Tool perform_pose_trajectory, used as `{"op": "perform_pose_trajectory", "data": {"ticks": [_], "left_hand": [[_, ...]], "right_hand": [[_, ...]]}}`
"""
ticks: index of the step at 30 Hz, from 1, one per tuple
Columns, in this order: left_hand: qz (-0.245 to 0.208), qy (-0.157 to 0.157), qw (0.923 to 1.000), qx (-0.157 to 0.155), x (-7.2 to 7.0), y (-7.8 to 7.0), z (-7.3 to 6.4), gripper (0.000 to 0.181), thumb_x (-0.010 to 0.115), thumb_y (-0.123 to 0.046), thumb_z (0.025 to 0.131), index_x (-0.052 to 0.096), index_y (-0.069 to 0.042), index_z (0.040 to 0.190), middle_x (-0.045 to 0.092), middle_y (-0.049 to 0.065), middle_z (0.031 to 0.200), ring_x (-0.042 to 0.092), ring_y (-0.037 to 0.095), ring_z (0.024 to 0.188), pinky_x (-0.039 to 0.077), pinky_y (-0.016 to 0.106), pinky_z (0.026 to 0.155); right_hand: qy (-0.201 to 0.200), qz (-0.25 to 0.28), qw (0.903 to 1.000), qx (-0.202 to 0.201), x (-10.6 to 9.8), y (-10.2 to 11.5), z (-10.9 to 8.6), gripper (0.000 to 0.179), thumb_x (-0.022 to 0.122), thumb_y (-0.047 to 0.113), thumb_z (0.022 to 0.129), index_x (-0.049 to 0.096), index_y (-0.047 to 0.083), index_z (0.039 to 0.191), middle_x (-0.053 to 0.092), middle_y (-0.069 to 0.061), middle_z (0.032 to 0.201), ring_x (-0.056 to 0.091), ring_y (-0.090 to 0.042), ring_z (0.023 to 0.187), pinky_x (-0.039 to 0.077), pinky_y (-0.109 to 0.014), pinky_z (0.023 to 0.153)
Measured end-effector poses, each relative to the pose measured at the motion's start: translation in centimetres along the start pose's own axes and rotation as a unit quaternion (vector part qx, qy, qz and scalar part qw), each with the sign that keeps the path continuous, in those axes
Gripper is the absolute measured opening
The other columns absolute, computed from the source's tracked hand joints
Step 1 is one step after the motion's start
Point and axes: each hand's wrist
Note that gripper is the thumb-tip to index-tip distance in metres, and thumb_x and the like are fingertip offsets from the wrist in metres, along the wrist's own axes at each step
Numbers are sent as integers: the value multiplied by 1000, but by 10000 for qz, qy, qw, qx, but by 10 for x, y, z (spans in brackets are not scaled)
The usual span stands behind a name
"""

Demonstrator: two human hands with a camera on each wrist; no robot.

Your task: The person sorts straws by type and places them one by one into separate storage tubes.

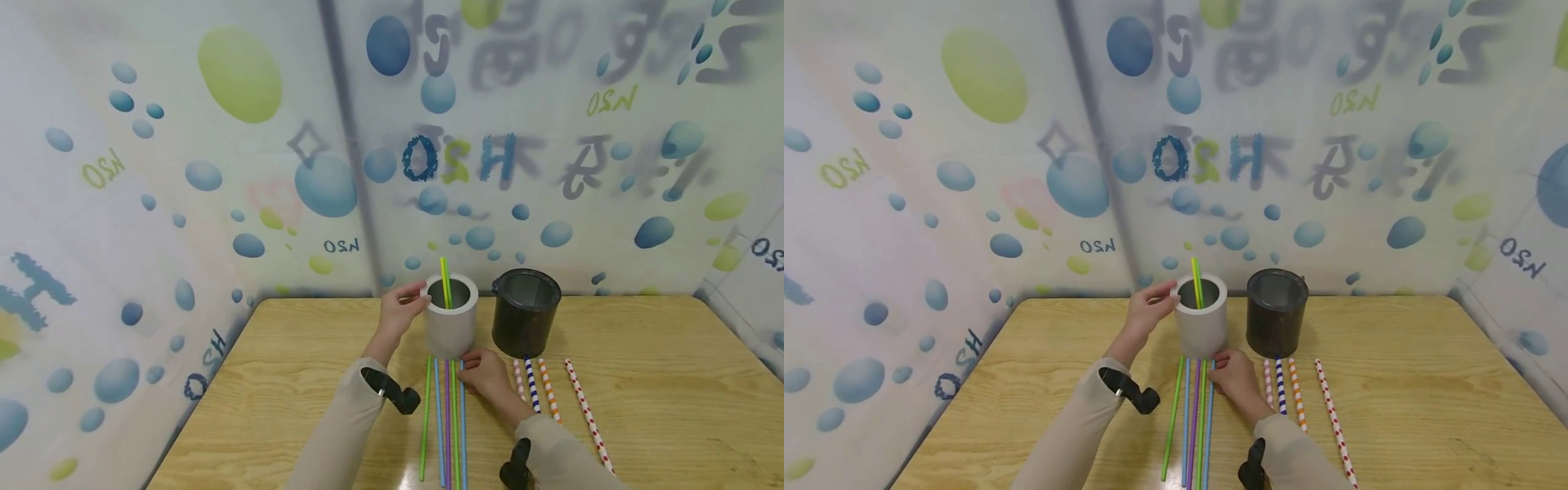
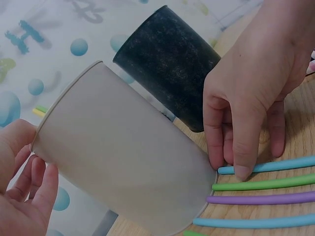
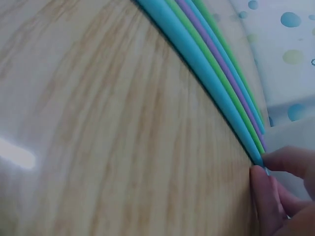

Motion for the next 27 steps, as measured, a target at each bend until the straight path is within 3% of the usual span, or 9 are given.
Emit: {"op": "perform_pose_trajectory", "data": {"ticks": [4, 18, 27], "left_hand": [[-16, -29, 10000, 19, -1, 10, 7, 35, 68, -10, 82, 62, -2, 116, 55, 14, 111, 49, 18, 92, 50, 27, 78], [8, -208, 9997, 104, 0, 12, 8, 30, 69, -8, 81, 66, -5, 111, 58, 8, 106, 51, 17, 91, 50, 27, 78], [23, -217, 9997, 114, 2, 12, 7, 31, 69, -7, 80, 66, -4, 111, 59, 9, 105, 51, 17, 90, 51, 26, 77]], "right_hand": [[58, -73, 9999, 56, 0, 1, 1, 31, 68, -5, 66, 59, -8, 96, 58, -11, 83, 55, -16, 65, 52, -30, 50], [173, -185, 9994, 218, -2, 3, 5, 29, 63, -2, 67, 59, -7, 96, 57, -12, 84, 55, -16, 64, 52, -30, 50], [427, 524, 9975, 195, -14, 2, 2, 32, 60, -7, 68, 59, -11, 99, 57, -10, 81, 54, -14, 64, 53, -31, 51]]}}
Point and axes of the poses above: each hand's wrist, its own z-axis towards the middle knuckle, its own x-axis out of the palm, y = z × x
